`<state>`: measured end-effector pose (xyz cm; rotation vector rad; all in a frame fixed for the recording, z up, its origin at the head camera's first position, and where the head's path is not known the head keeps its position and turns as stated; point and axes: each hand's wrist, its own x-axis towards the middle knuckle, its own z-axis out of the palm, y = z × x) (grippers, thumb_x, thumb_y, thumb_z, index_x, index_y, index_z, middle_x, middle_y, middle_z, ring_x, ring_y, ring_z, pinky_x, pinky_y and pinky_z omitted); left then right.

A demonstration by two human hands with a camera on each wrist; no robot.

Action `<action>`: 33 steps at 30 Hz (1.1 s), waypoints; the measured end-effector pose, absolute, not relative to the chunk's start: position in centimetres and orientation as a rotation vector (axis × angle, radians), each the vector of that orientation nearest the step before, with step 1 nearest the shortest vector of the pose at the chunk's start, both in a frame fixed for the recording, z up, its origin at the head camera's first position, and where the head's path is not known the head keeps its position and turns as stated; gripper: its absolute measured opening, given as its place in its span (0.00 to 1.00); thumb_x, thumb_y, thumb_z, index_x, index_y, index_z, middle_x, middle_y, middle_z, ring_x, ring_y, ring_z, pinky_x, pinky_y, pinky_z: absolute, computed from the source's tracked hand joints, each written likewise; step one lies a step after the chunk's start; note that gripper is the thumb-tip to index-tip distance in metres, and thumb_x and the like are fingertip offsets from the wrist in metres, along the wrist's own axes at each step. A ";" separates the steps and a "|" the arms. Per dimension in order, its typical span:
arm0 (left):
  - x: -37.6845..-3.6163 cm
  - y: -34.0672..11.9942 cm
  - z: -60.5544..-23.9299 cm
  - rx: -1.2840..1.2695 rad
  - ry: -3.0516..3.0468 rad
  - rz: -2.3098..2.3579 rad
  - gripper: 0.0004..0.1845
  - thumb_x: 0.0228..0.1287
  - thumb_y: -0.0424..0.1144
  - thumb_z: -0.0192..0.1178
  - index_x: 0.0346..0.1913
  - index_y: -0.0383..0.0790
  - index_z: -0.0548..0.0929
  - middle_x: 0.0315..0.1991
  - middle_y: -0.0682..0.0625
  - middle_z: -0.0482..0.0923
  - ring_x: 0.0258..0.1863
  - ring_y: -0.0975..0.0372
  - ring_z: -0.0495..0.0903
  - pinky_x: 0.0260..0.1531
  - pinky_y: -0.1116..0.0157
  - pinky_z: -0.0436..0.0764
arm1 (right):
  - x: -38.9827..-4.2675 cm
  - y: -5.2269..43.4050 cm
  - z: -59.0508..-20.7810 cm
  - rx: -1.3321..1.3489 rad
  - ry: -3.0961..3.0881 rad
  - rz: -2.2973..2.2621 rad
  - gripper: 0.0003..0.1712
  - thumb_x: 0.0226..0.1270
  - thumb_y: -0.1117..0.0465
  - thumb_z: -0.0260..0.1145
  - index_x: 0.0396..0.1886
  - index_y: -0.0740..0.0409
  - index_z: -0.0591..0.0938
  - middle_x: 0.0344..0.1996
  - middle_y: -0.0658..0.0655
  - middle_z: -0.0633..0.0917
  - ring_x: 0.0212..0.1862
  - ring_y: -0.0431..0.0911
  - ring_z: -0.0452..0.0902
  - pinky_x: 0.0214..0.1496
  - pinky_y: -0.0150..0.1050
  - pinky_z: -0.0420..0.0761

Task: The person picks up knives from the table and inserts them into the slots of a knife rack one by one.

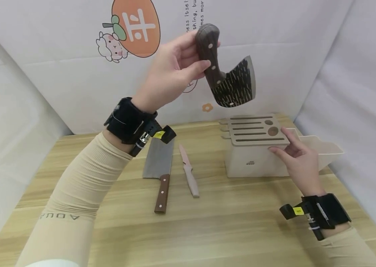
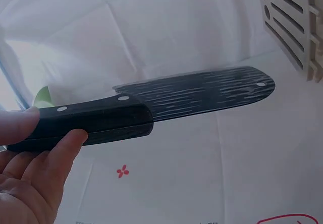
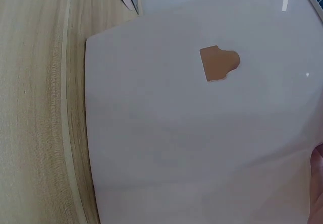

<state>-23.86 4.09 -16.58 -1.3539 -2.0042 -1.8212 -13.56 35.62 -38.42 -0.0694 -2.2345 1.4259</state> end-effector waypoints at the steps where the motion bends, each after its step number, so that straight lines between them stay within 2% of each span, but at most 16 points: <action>1: -23.8 4.2 -16.6 -1.367 -2.009 -1.835 0.28 0.68 0.18 0.58 0.70 0.21 0.67 0.63 0.30 0.76 0.61 0.55 0.81 0.57 0.72 0.79 | -13.6 35.6 -38.4 -0.067 -2.231 1.437 0.38 0.67 0.70 0.72 0.75 0.50 0.73 0.25 0.37 0.85 0.23 0.33 0.70 0.18 0.38 0.56; 8: -23.3 4.2 -16.8 -1.402 -2.062 -1.832 0.29 0.68 0.17 0.58 0.71 0.22 0.67 0.66 0.34 0.75 0.62 0.57 0.80 0.58 0.73 0.78 | -13.8 35.6 -38.1 -0.042 -2.226 1.507 0.37 0.68 0.71 0.71 0.75 0.52 0.72 0.31 0.35 0.89 0.27 0.31 0.75 0.21 0.40 0.53; 14: -23.2 3.9 -16.8 -1.421 -2.063 -1.842 0.29 0.67 0.17 0.59 0.71 0.22 0.67 0.66 0.33 0.75 0.60 0.57 0.81 0.57 0.72 0.79 | -14.2 35.0 -37.4 0.012 -2.234 1.499 0.37 0.67 0.72 0.71 0.75 0.54 0.73 0.31 0.37 0.88 0.28 0.31 0.77 0.20 0.35 0.58; 21: -23.9 4.5 -17.4 -1.480 -2.120 -1.792 0.26 0.69 0.17 0.57 0.69 0.23 0.70 0.64 0.34 0.76 0.60 0.56 0.81 0.57 0.72 0.79 | -14.4 34.5 -36.8 0.067 -2.168 1.560 0.37 0.66 0.75 0.70 0.74 0.57 0.72 0.31 0.39 0.89 0.27 0.32 0.77 0.20 0.34 0.58; 28: -25.5 7.3 -18.2 -1.324 -2.372 -1.800 0.25 0.72 0.23 0.59 0.70 0.34 0.74 0.65 0.45 0.75 0.58 0.59 0.83 0.48 0.74 0.82 | -14.4 34.3 -37.1 0.034 -2.233 1.480 0.37 0.67 0.70 0.72 0.75 0.54 0.72 0.30 0.37 0.88 0.25 0.32 0.73 0.19 0.35 0.59; 33: -27.5 9.2 -20.6 -1.302 -2.530 -1.776 0.23 0.73 0.28 0.61 0.69 0.33 0.75 0.60 0.43 0.78 0.50 0.57 0.86 0.41 0.69 0.87 | -14.1 33.7 -38.4 -0.002 -2.267 1.437 0.37 0.67 0.68 0.73 0.75 0.54 0.72 0.28 0.37 0.86 0.24 0.33 0.71 0.19 0.34 0.61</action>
